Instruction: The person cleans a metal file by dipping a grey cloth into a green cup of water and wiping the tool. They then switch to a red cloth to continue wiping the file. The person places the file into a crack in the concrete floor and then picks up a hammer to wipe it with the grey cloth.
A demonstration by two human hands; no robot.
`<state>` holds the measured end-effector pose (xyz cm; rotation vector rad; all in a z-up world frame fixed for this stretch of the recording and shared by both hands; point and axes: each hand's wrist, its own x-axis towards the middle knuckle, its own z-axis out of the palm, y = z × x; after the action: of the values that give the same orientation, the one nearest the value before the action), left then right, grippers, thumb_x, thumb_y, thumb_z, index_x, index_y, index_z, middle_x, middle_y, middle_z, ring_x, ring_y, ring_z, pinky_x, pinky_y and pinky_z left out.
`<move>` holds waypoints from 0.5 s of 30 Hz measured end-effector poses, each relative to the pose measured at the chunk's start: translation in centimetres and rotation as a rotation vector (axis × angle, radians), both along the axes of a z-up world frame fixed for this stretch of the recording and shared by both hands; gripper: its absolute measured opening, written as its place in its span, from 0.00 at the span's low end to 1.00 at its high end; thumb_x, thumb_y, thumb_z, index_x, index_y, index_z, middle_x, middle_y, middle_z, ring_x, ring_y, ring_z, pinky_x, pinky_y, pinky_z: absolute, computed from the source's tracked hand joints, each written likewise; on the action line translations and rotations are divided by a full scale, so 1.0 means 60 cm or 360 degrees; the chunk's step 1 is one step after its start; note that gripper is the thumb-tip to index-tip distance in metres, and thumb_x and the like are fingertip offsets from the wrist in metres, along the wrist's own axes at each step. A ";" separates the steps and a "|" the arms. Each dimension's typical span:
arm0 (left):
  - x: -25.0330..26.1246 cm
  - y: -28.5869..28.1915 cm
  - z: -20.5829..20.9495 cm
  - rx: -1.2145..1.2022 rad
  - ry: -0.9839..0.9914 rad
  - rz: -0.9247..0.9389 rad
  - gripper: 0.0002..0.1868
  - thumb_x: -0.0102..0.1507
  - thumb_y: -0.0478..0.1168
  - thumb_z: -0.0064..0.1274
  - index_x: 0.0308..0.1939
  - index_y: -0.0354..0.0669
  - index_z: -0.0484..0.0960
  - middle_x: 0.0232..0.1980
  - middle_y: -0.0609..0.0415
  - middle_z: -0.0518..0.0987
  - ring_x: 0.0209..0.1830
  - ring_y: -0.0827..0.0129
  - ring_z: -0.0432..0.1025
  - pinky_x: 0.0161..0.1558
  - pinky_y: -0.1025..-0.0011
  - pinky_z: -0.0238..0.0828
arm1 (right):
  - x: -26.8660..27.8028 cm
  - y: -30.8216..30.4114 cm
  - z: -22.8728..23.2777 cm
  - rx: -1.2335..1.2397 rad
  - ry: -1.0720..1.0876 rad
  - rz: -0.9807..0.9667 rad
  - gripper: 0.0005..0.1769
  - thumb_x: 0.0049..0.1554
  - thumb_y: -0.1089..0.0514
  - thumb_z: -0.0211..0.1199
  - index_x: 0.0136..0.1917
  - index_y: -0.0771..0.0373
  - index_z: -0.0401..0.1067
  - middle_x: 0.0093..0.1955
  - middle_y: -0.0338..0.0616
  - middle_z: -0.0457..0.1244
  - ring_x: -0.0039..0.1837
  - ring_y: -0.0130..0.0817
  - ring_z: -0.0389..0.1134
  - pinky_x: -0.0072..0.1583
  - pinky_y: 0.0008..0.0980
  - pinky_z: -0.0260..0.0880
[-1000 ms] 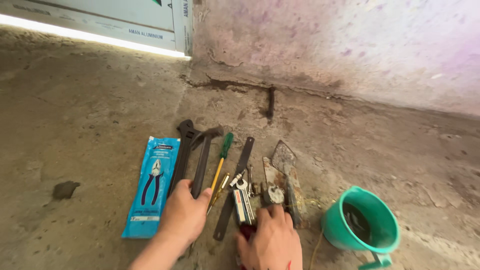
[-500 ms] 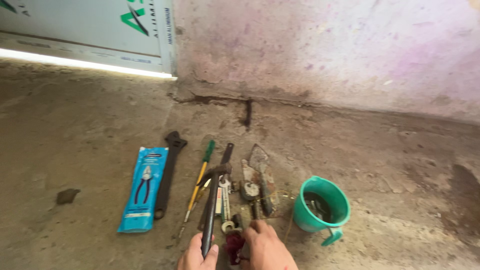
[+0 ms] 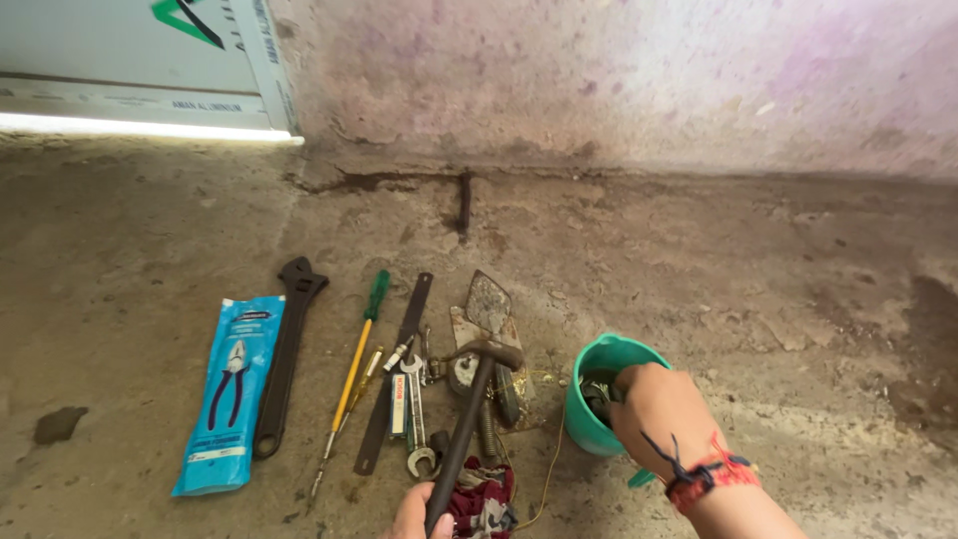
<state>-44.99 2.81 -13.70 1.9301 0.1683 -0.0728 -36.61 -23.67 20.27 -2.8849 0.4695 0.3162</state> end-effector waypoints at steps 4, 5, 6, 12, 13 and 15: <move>0.026 -0.011 -0.090 -0.0276 -0.0401 -0.0166 0.27 0.52 0.45 0.63 0.52 0.36 0.79 0.36 0.50 0.84 0.35 0.67 0.79 0.46 0.66 0.75 | 0.028 -0.014 -0.056 -0.0021 -0.0028 0.0067 0.17 0.49 0.49 0.67 0.46 0.64 0.80 0.48 0.62 0.70 0.55 0.57 0.71 0.58 0.46 0.73; 0.031 -0.008 -0.104 -0.0334 -0.0435 -0.0256 0.28 0.51 0.44 0.64 0.53 0.34 0.78 0.37 0.49 0.85 0.36 0.66 0.79 0.47 0.65 0.74 | 0.037 -0.016 -0.067 -0.0045 0.0018 0.0015 0.18 0.51 0.48 0.66 0.45 0.65 0.80 0.48 0.64 0.69 0.55 0.58 0.72 0.58 0.46 0.73; 0.025 -0.008 -0.113 -0.0372 -0.0345 -0.0199 0.28 0.51 0.43 0.63 0.53 0.33 0.77 0.38 0.48 0.84 0.37 0.66 0.79 0.48 0.65 0.74 | 0.043 -0.018 -0.077 -0.0066 0.0066 -0.0036 0.19 0.53 0.47 0.65 0.45 0.66 0.80 0.48 0.66 0.69 0.54 0.59 0.72 0.58 0.47 0.74; 0.008 0.008 -0.127 -0.0408 -0.0081 0.0013 0.27 0.52 0.41 0.61 0.53 0.33 0.76 0.37 0.47 0.84 0.35 0.66 0.79 0.47 0.65 0.75 | 0.064 -0.050 -0.139 -0.0142 0.0192 0.0051 0.12 0.52 0.57 0.61 0.43 0.68 0.79 0.48 0.66 0.69 0.54 0.58 0.73 0.56 0.46 0.75; 0.004 0.011 -0.122 -0.0347 -0.0027 0.0018 0.26 0.53 0.42 0.61 0.53 0.34 0.76 0.36 0.47 0.84 0.34 0.66 0.78 0.46 0.65 0.75 | 0.067 -0.054 -0.147 -0.0168 0.0227 0.0082 0.13 0.52 0.57 0.61 0.43 0.68 0.79 0.47 0.67 0.69 0.54 0.57 0.73 0.55 0.45 0.76; 0.010 0.022 -0.098 -0.0120 0.0135 -0.0134 0.25 0.55 0.43 0.61 0.53 0.36 0.76 0.36 0.48 0.82 0.33 0.66 0.78 0.45 0.65 0.76 | 0.071 -0.058 -0.156 -0.0218 0.0291 0.0145 0.13 0.53 0.58 0.60 0.42 0.70 0.79 0.47 0.67 0.69 0.53 0.57 0.74 0.55 0.44 0.77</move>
<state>-44.37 4.14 -19.59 1.8595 0.1389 -0.2148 -32.34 -27.12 10.94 -3.0307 0.4045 0.5886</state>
